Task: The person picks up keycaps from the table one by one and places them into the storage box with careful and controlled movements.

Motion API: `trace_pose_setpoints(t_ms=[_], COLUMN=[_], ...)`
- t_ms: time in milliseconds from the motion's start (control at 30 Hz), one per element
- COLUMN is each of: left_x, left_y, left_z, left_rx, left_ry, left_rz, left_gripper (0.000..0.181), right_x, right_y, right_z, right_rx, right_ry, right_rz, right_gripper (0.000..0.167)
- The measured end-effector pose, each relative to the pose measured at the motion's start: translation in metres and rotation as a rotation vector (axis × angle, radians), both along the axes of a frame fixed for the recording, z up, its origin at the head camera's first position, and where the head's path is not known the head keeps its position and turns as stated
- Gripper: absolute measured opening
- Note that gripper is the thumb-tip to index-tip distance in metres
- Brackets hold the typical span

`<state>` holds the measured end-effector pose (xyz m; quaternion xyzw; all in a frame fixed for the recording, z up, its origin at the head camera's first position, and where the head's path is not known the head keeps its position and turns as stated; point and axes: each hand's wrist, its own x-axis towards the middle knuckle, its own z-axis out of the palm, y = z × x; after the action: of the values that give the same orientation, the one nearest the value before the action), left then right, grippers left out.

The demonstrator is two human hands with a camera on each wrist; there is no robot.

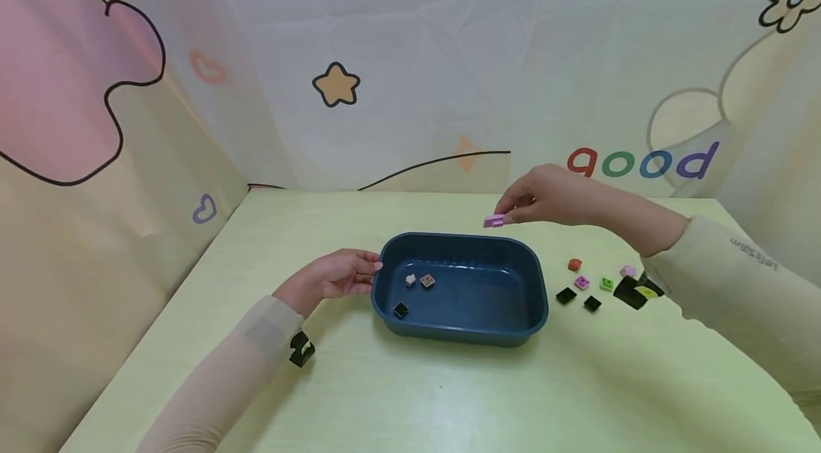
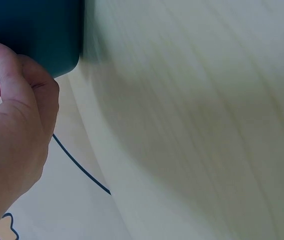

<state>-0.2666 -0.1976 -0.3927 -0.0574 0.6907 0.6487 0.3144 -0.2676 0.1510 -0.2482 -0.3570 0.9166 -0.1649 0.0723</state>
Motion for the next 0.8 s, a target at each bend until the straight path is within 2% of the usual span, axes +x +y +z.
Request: trace_pose_setpoints(t_ms=[300,533,800], left_x=[0.000,0.000,-0.001], left_y=[-0.002,-0.001,-0.001], left_z=[0.001,0.001,0.000], left_rx=[0.003,-0.001,-0.011], left_ry=[0.004,0.000,0.010], left_rz=[0.004,0.010,0.009], left_gripper=[0.028,0.030,0.028], right_x=[-0.006,-0.010,-0.014], right_y=[-0.019,-0.035,-0.050], right_z=[-0.007,-0.020,-0.035], right_rx=[-0.005,0.003,0.014], right_ry=[-0.048,-0.102,-0.114], right_rz=[0.049,0.060,0.091], right_gripper=[0.018,0.018,0.017])
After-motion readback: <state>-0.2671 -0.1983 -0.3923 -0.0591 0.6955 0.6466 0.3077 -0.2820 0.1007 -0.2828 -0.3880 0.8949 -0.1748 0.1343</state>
